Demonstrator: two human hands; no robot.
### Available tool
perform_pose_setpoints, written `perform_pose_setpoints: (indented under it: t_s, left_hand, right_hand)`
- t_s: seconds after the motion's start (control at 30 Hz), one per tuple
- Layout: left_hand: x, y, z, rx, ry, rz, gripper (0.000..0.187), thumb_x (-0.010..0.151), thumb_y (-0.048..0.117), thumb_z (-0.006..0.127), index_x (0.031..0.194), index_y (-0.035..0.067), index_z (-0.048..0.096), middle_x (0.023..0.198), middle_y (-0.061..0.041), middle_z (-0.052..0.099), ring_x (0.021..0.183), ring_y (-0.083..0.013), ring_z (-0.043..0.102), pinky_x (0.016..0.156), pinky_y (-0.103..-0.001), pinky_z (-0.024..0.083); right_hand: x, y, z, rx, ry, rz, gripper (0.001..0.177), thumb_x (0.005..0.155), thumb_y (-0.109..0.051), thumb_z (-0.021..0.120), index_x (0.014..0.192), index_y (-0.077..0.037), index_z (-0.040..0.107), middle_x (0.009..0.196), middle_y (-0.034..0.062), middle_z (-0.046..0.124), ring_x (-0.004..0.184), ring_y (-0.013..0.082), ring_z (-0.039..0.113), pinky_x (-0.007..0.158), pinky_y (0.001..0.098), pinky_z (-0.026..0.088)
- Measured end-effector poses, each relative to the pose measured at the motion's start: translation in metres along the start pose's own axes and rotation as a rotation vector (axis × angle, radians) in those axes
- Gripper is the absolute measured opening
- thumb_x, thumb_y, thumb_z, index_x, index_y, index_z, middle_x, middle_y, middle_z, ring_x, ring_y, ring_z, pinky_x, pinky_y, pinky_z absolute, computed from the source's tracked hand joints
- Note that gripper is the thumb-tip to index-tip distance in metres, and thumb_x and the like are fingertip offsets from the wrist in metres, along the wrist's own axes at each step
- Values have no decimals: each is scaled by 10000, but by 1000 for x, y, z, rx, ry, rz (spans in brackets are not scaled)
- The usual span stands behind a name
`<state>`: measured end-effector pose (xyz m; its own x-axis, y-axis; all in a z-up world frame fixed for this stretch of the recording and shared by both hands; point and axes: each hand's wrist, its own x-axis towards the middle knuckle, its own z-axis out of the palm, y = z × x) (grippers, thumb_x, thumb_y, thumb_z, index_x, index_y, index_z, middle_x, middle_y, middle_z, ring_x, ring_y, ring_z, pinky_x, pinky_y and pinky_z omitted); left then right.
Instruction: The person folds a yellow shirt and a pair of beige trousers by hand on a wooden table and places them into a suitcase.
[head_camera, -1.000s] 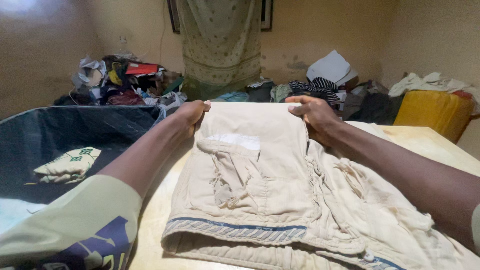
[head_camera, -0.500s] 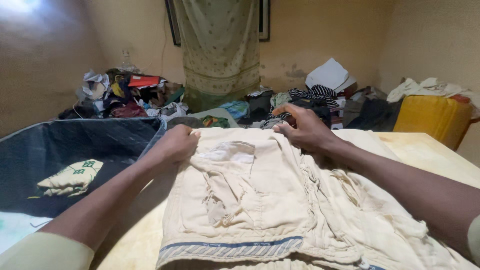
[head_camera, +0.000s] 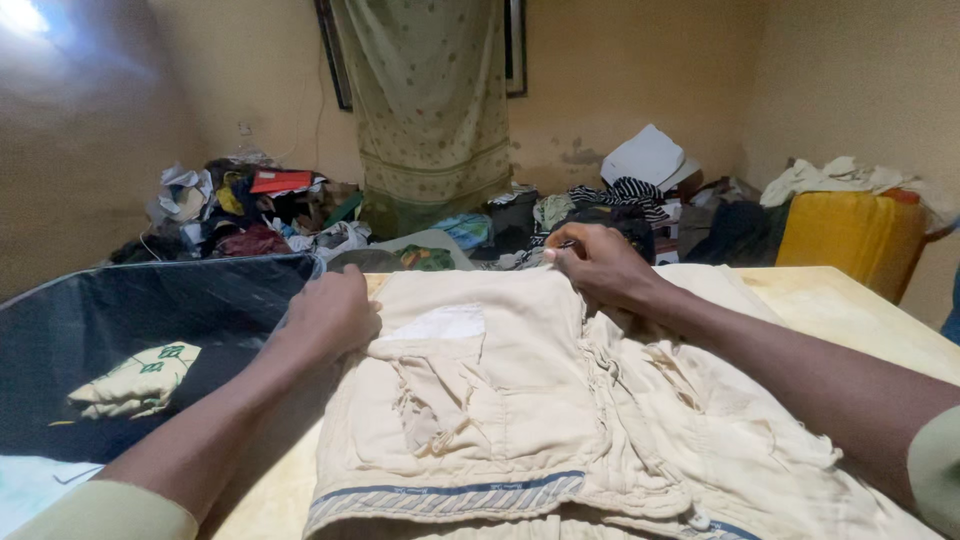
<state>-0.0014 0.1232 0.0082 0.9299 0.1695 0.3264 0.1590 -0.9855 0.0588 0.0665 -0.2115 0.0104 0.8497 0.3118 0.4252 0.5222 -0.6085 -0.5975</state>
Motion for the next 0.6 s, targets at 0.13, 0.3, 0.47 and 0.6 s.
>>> perform_pose_setpoints:
  t_s: [0.13, 0.3, 0.47, 0.6]
  left_hand:
    - [-3, 13, 2, 121, 90, 201, 470, 905, 261, 678, 1311, 56, 559, 1191, -207, 651, 1086, -380, 664, 885, -482, 562]
    - [-14, 17, 6, 10, 86, 331, 452, 903, 244, 617, 1343, 191, 531, 1176, -156, 633, 1085, -358, 617, 863, -512, 536]
    - [-12, 5, 0, 107, 61, 263, 325, 929, 284, 583, 1222, 148, 625, 1174, -156, 642, 1100, -370, 614, 880, -512, 542]
    - [-10, 21, -11, 172, 105, 361, 218, 865, 243, 638, 994, 109, 751, 1133, -168, 664, 1100, -364, 622, 916, -494, 526]
  right_hand:
    - [-2, -8, -4, 46, -30, -88, 420, 904, -236, 711, 1243, 6, 662, 652, 82, 650, 582, 148, 598, 541, 343, 500]
    - [11, -7, -28, -40, 69, 66, 493, 883, -220, 703, 1333, -56, 585, 682, 80, 634, 553, 192, 623, 511, 399, 545]
    - [16, 47, -85, -370, 59, 8, 510, 839, -303, 776, 1258, -36, 660, 789, 116, 737, 682, 205, 694, 667, 390, 550]
    - [-9, 104, -115, -487, 62, 262, 471, 881, -414, 747, 1145, -24, 737, 880, 98, 754, 733, 201, 706, 683, 368, 559]
